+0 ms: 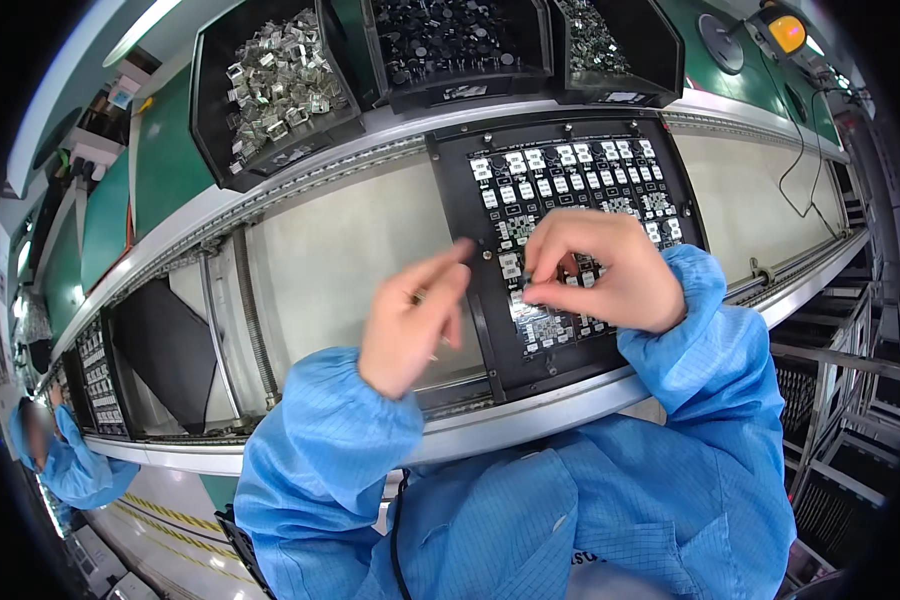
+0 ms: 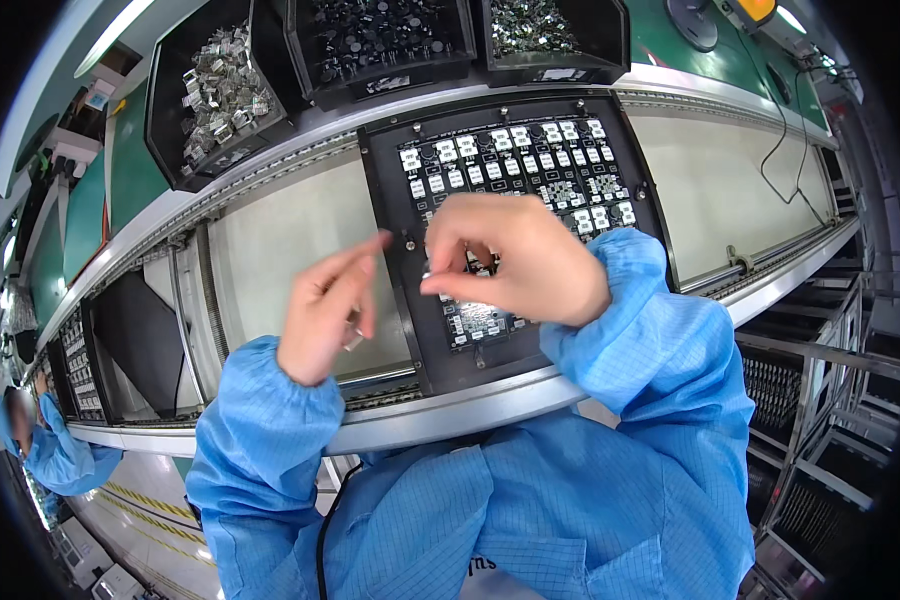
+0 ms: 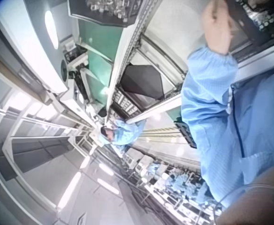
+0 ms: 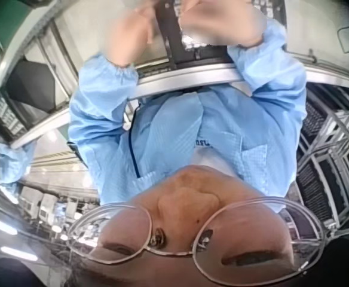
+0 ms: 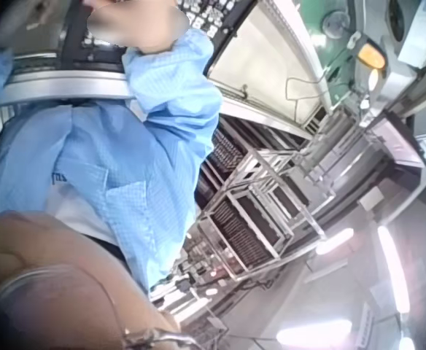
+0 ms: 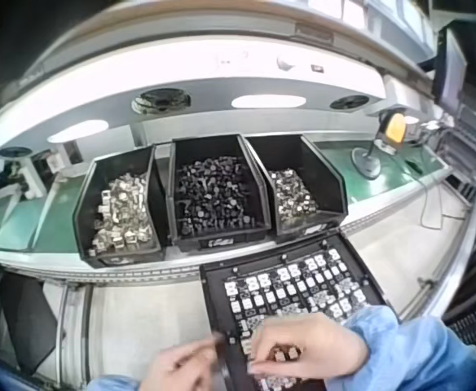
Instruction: Sorting and placing small electronic components into a tray on an assembly line.
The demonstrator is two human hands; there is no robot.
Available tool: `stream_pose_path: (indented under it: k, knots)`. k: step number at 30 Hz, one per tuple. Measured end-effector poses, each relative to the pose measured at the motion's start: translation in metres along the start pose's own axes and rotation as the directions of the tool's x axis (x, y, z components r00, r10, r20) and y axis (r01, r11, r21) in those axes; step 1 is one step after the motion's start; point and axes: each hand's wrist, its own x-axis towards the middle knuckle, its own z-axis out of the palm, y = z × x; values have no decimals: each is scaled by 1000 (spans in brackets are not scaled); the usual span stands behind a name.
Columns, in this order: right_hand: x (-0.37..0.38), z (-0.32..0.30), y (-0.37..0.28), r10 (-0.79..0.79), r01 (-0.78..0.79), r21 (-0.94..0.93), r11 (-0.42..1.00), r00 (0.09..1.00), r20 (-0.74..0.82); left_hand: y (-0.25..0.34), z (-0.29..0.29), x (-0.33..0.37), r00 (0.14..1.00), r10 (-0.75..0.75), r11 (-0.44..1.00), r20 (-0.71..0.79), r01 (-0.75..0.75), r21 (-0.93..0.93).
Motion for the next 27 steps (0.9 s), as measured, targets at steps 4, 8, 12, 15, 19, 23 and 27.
stream_pose_path:
  k: [4, 8, 12, 15, 19, 23, 27]
  knots:
    - [-6, -25, 14, -74, 61, -98, 993, 988, -136, -9, -15, 0, 996, -85, 981, -28, 88, 171]
    - [-12, -51, 19, -27, 12, -69, 998, 972, -232, -5, -3, 2, 977, -179, 961, 116, 148, 233]
    - [0, -63, 22, 161, -143, 87, 986, 950, -267, -9, 13, 23, 960, -180, 959, 216, 122, 257]
    - [16, -71, 39, -30, 25, -30, 999, 985, -167, -14, 25, 36, 944, -182, 978, 276, 144, 151]
    - [31, -67, 63, -19, 41, 92, 995, 972, -232, -27, 23, 44, 876, -307, 923, 371, 369, -107]
    - [46, -69, 75, 249, -241, 88, 967, 963, -103, -37, 9, 36, 829, -304, 672, 469, 536, -511]
    - [62, -58, 87, 196, -204, -54, 977, 972, -132, -30, 6, 29, 855, -336, 629, 395, 516, -581]
